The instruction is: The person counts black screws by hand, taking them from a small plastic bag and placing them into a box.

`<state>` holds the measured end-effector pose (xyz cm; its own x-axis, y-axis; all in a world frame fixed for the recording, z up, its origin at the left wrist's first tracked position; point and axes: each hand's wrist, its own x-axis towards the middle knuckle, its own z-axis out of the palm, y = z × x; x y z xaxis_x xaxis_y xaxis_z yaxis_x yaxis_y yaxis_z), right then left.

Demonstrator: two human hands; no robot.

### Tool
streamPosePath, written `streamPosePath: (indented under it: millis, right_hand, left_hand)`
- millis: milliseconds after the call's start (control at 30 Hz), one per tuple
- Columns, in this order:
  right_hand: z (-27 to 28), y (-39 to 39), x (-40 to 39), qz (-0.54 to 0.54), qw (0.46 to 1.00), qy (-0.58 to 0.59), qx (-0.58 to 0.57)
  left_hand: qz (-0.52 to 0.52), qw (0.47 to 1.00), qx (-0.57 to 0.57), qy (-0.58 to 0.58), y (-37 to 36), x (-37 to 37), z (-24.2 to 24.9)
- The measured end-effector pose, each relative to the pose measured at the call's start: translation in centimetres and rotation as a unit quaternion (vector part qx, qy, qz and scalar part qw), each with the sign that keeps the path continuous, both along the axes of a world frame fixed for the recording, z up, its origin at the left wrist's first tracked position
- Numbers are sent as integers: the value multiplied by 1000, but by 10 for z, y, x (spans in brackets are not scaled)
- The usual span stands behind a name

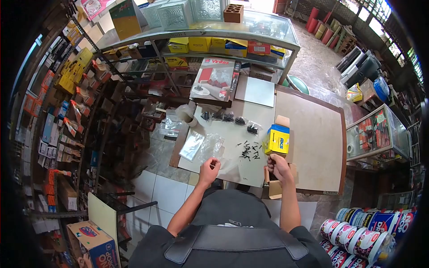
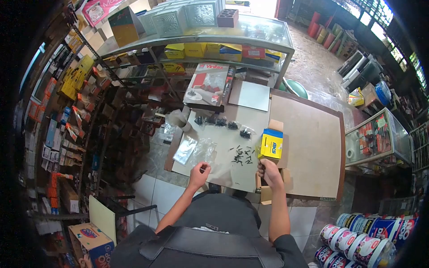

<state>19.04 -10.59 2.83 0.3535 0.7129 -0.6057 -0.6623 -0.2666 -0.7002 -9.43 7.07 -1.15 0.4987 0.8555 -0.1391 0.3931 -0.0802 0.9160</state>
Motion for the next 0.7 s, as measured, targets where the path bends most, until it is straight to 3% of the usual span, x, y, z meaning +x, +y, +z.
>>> streamPosePath:
  millis: [67,133,267,333,567,700]
  right_hand:
    - [-7,16,-3,-6,1000,-20,-1]
    - [-19,37,-4,99,962,-239,-87]
    - [-45,68,-10,63,970,-225,-72]
    - [-53,80,-10,120,922,-332,-160]
    - [-65,93,-12,161,859,-438,-211]
    - [-65,96,-13,152,857,-447,-208]
  left_hand:
    - [2,1000,5,-1,-1,0,0]
    - [2,1000,6,-4,-2,-1,0]
    - [11,1000,0,-6,-5,-2,-1]
    - [14,1000,1,-10,-7,-5,-4]
    - [16,1000,7,1,-9,-11,-3]
    - [18,1000,2,10,-11,-13,-3]
